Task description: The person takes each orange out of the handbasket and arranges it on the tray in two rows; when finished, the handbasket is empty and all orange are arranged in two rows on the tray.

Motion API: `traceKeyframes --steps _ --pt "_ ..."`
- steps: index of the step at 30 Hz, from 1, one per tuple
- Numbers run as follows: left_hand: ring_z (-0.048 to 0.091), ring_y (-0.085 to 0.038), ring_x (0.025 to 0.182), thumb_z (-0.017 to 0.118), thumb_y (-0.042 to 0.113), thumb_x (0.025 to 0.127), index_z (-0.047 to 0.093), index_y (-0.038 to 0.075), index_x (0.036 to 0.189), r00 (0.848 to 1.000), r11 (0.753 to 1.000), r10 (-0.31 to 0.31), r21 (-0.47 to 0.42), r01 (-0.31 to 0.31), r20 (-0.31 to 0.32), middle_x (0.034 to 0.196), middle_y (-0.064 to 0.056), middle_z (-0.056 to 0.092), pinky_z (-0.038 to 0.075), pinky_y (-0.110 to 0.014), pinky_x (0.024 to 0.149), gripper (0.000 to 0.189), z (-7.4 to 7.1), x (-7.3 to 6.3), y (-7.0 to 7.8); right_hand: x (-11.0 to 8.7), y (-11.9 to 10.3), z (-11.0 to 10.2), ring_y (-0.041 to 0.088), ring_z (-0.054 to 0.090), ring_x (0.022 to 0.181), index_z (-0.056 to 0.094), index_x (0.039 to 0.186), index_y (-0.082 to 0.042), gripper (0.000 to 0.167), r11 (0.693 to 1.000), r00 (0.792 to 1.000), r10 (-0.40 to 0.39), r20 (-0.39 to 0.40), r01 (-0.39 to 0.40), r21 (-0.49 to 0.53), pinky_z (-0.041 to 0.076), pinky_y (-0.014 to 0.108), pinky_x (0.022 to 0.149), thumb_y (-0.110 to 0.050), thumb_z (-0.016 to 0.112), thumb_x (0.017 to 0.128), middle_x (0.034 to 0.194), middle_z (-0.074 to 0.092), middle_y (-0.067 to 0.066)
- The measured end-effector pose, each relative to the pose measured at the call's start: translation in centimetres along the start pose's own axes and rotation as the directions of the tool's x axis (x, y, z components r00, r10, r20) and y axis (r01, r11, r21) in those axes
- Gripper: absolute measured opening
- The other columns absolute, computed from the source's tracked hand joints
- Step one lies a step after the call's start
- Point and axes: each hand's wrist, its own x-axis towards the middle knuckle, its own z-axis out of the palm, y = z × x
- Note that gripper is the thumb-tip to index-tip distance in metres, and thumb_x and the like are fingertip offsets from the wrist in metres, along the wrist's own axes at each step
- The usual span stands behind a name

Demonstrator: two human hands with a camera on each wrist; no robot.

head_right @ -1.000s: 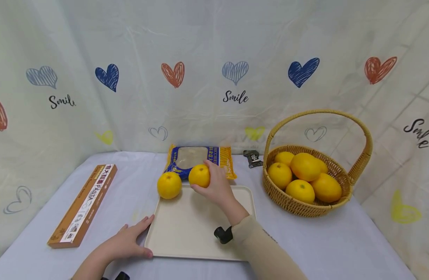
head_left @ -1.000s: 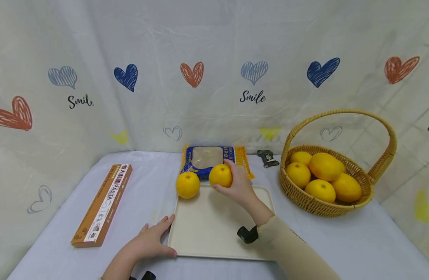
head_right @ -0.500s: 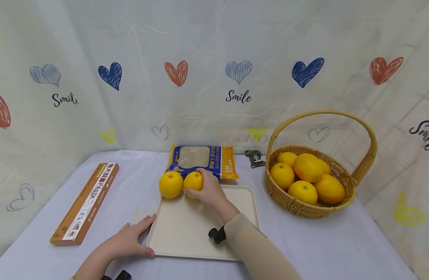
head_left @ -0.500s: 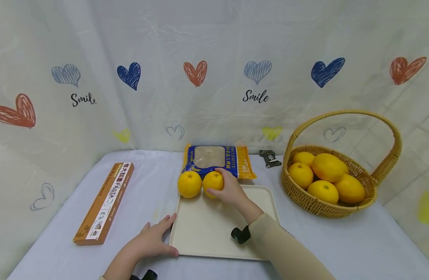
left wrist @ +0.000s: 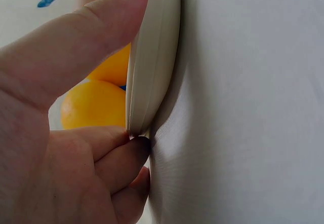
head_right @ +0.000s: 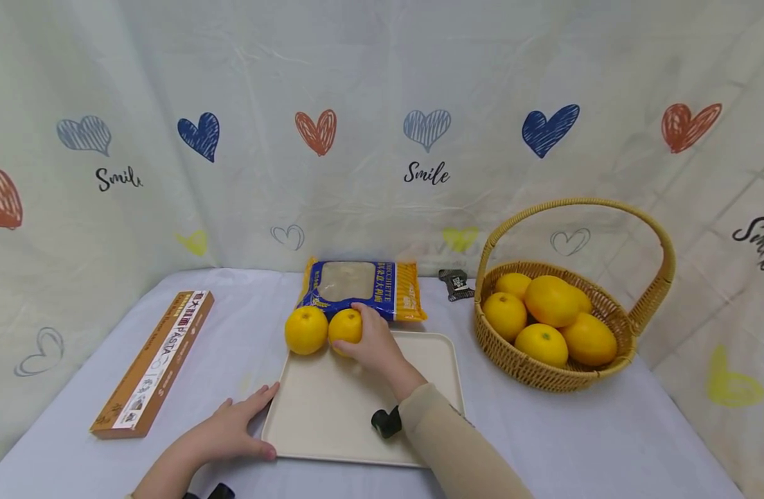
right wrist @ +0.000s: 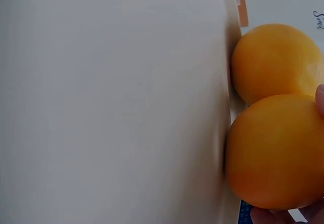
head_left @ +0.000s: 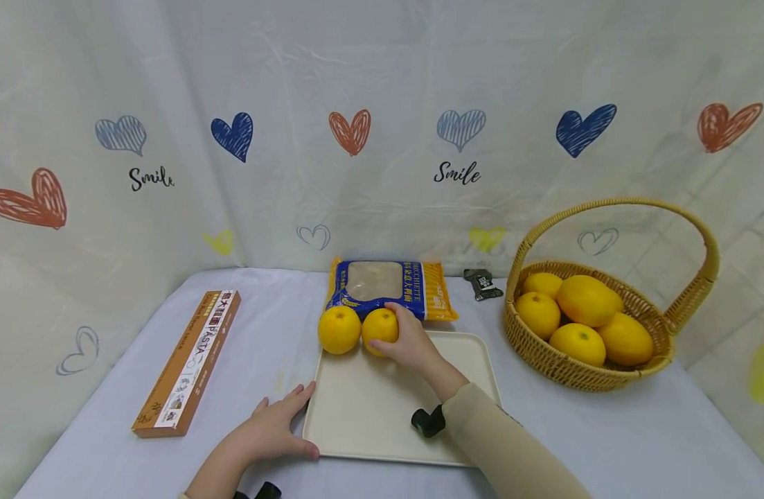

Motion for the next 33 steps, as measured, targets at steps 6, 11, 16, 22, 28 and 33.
traceKeyframes --steps 6,11,16,22,28,33 --pt "0.030 -0.031 0.135 0.080 0.055 0.050 0.034 0.015 0.141 1.000 1.000 0.001 0.005 -0.001 0.001 0.144 -0.013 0.035 0.002 -0.066 0.105 0.110 0.0 0.0 0.1 -0.1 0.1 0.0 0.026 0.039 0.124 0.030 0.140 -0.019 0.081 0.995 1.000 -0.013 0.017 0.015 -0.100 0.041 0.047 0.098 -0.039 0.072 0.074 0.141 0.036 0.007" --pt "0.030 -0.033 0.134 0.080 0.055 0.050 0.034 0.015 0.141 1.000 1.000 -0.007 0.001 0.007 0.003 0.144 -0.015 0.035 0.002 -0.066 0.104 0.110 -0.1 -0.1 0.2 -0.2 0.0 -0.2 0.027 0.041 0.123 0.027 0.142 -0.019 0.086 0.990 1.000 -0.021 0.020 0.023 -0.137 0.039 0.047 0.099 -0.040 0.073 0.073 0.141 0.036 0.009" --pt "0.030 -0.034 0.134 0.080 0.055 0.050 0.034 0.014 0.141 1.000 1.000 -0.007 -0.003 0.007 0.004 0.144 -0.017 0.035 0.002 -0.066 0.105 0.110 0.0 -0.1 0.2 -0.3 -0.1 -0.4 0.028 0.038 0.127 0.023 0.144 -0.020 0.089 0.982 1.000 -0.020 0.020 0.023 -0.188 0.038 0.049 0.101 -0.045 0.071 0.072 0.144 0.033 0.009" --pt "0.030 -0.034 0.134 0.080 0.055 0.050 0.034 0.014 0.141 1.000 1.000 0.001 -0.016 -0.001 0.000 0.144 -0.018 0.035 0.002 -0.066 0.105 0.110 0.1 -0.2 0.1 -0.8 -0.4 -1.3 0.029 0.033 0.131 0.025 0.143 -0.021 0.090 0.965 0.999 -0.041 0.004 0.041 -0.259 0.035 0.050 0.103 -0.050 0.070 0.071 0.145 0.031 0.008" --pt "0.029 -0.036 0.134 0.080 0.054 0.050 0.034 0.015 0.141 1.000 1.000 -0.008 -0.019 0.008 0.002 0.144 -0.017 0.035 0.001 -0.066 0.104 0.109 0.1 -0.5 0.0 -2.4 -0.8 -4.3 0.031 0.033 0.132 0.024 0.144 -0.022 0.089 0.951 0.996 -0.089 -0.026 0.077 -0.298 0.035 0.054 0.101 -0.047 0.071 0.072 0.147 0.031 0.008" --pt "0.030 -0.035 0.134 0.079 0.055 0.051 0.034 0.015 0.141 1.000 1.000 0.002 -0.017 -0.002 -0.001 0.144 -0.016 0.035 0.001 -0.066 0.104 0.109 -0.1 -0.5 0.1 -3.9 -0.3 -8.5 0.035 0.038 0.126 0.022 0.144 -0.017 0.088 0.922 0.978 -0.176 -0.112 0.124 -0.366 0.039 0.056 0.095 -0.045 0.069 0.075 0.144 0.033 0.013"
